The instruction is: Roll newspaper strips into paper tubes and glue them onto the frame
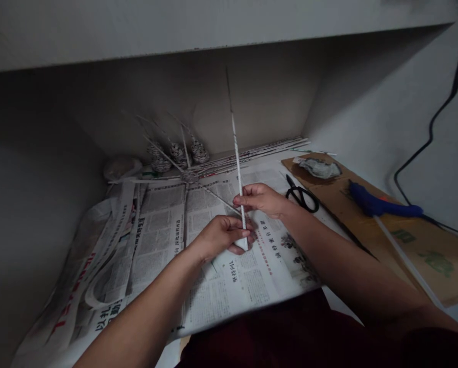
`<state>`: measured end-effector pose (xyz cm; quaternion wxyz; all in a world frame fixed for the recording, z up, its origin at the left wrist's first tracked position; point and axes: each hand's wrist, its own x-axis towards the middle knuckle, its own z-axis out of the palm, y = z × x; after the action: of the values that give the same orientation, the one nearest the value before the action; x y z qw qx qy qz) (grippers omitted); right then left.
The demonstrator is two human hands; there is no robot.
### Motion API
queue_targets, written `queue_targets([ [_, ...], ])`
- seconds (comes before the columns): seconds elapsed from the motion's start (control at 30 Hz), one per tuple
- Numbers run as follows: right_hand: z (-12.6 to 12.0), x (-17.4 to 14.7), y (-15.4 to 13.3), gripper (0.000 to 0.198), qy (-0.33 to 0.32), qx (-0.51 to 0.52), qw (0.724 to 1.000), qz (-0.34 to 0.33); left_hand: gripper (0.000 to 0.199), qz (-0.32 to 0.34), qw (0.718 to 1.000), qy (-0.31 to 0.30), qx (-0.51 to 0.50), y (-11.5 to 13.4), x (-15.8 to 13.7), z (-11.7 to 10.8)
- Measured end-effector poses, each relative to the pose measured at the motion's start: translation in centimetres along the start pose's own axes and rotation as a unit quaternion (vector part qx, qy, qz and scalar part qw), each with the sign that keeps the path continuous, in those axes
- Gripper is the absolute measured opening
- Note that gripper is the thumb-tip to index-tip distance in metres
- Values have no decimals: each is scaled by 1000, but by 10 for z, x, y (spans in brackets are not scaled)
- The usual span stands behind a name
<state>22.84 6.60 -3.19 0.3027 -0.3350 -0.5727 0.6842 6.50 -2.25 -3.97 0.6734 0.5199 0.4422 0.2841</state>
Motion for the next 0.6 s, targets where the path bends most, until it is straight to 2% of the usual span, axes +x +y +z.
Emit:
queue_targets([
  [0.07,0,0,-1,25,-10,-3,1000,-8,30,0,1000,4,-1,1,0,0],
  [0.17,-1,-2,-3,27,-84,9,996,-2,30,3,1000,9,2,1,1,-1],
  [0.2,-2,-2,-4,26,-81,10,997,-3,30,3,1000,8,3,0,1,-1],
  [0.33,-3,0,-3,24,8,16,1000,-18,29,0,1000,3,3,-1,1,-2],
  [0.47,-4,-1,-3,28,-70,31,997,0,29,3,1000,2,3,-1,1,-3],
  [0.5,-4,-1,-3,28,-73,30,997,2,29,3,1000,1,3,-1,1,-3],
  [0.6,-4,0,-3,25,-5,22,1000,-5,29,-2,1000,1,-1,-1,2,-2],
])
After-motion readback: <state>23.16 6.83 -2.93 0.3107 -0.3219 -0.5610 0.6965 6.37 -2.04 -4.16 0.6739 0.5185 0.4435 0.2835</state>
